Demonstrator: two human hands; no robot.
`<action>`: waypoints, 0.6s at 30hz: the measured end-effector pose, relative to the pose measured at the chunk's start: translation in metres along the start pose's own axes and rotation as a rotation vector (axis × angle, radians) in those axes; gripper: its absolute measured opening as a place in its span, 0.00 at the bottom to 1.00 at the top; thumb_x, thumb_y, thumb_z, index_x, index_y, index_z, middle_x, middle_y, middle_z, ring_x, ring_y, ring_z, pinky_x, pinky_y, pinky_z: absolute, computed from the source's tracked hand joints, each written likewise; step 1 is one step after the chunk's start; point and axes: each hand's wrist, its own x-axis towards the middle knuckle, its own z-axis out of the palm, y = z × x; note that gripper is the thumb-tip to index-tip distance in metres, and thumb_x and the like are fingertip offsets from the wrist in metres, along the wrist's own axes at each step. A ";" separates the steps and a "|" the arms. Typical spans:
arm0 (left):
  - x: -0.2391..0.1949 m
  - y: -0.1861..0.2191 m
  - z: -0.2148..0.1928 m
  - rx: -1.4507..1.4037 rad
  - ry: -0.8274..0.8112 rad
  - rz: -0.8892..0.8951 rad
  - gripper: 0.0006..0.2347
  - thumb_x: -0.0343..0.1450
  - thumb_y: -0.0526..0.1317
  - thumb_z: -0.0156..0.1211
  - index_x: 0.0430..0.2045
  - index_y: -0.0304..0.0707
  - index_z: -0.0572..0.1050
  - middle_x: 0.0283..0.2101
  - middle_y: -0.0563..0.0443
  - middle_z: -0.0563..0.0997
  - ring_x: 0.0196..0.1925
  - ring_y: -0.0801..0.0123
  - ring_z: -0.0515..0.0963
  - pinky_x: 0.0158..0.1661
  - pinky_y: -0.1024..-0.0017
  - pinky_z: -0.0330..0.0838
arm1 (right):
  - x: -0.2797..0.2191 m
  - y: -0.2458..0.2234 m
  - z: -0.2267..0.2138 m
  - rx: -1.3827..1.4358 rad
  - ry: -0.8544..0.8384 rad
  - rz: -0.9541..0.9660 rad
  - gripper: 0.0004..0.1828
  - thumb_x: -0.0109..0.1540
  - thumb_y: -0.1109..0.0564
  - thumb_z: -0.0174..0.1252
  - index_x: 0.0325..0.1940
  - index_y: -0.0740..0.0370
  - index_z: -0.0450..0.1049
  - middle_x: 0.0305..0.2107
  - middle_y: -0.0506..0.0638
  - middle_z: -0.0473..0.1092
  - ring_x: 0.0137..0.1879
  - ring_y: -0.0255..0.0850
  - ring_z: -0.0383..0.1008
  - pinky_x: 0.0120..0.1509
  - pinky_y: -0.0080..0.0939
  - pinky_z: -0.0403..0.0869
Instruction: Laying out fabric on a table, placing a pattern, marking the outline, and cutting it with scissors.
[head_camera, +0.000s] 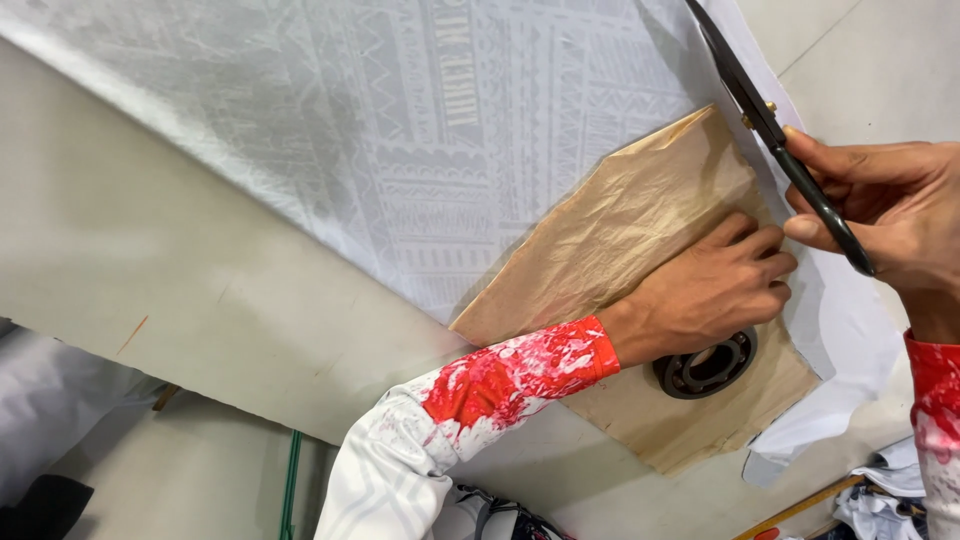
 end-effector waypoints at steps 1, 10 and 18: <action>0.000 0.000 0.000 0.004 -0.005 -0.002 0.11 0.64 0.28 0.62 0.10 0.45 0.73 0.26 0.54 0.72 0.41 0.53 0.71 0.45 0.56 0.64 | 0.002 0.002 -0.001 -0.017 -0.006 -0.005 0.39 0.56 0.68 0.64 0.73 0.72 0.66 0.32 0.46 0.56 0.35 0.39 0.57 0.41 0.32 0.59; 0.000 0.000 0.000 0.021 -0.009 -0.002 0.13 0.62 0.27 0.64 0.08 0.47 0.71 0.25 0.55 0.72 0.39 0.54 0.70 0.44 0.57 0.64 | 0.011 -0.003 0.001 -0.115 -0.027 -0.021 0.38 0.59 0.70 0.63 0.74 0.74 0.66 0.29 0.48 0.57 0.34 0.38 0.59 0.37 0.30 0.60; -0.001 0.000 0.003 -0.004 0.005 -0.005 0.14 0.62 0.27 0.63 0.08 0.46 0.69 0.24 0.55 0.69 0.38 0.54 0.69 0.45 0.57 0.63 | 0.034 -0.004 0.009 -0.025 -0.058 -0.166 0.39 0.57 0.70 0.63 0.73 0.79 0.63 0.31 0.46 0.53 0.32 0.41 0.54 0.37 0.36 0.59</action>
